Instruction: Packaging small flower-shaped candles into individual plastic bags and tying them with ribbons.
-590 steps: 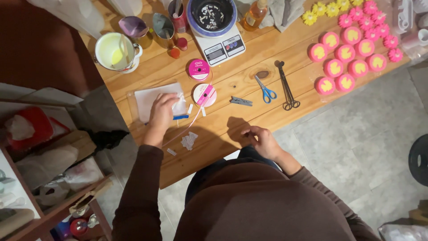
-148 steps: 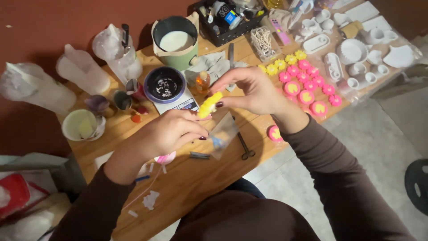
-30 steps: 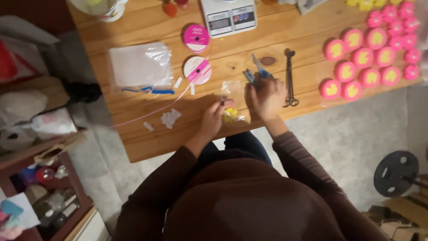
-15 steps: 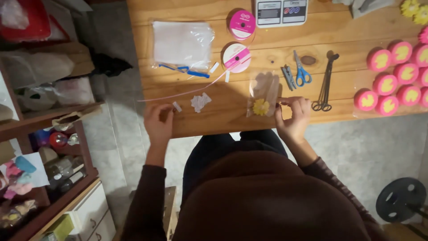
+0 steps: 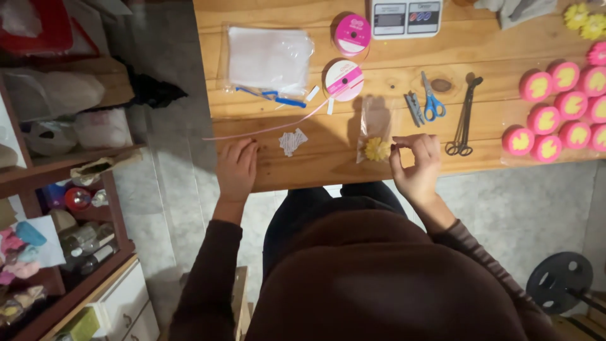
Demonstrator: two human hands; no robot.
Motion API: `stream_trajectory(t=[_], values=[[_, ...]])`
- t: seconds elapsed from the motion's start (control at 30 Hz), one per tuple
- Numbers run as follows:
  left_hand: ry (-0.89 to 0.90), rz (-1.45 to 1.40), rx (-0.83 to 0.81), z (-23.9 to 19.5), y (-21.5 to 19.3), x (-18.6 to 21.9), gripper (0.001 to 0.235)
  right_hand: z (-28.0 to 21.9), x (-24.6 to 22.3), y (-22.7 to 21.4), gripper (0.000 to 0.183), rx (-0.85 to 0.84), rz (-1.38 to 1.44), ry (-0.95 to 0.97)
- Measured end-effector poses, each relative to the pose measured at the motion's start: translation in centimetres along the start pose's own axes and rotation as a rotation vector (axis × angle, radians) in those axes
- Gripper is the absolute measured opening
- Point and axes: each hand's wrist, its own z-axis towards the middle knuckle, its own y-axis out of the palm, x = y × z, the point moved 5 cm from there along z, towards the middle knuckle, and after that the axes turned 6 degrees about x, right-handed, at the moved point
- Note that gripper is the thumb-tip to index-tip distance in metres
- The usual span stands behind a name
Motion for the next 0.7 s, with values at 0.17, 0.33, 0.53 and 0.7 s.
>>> stream_trajectory(t=[0.17,0.33,0.53,0.7], values=[[-0.473,-0.769,-0.079,4.2,0.8,7.7,0.011,3.7,-4.3,-2.6,0.019,-0.169,0.464,0.177],[-0.584,-1.358,-0.396,11.5,-0.1,17.4,0.009,5.4,-7.6,-4.5,0.019,-0.342,0.967,0.464],[-0.104,-1.108,-0.235,17.2,-4.8,24.8,0.011,3.6,-5.4,-7.5,0.006,-0.103,1.215,0.641],[0.023,-1.188,-0.136,18.1,-6.3,28.0,0.017,3.6,-6.5,-8.9,0.003,0.111,1.475,0.569]])
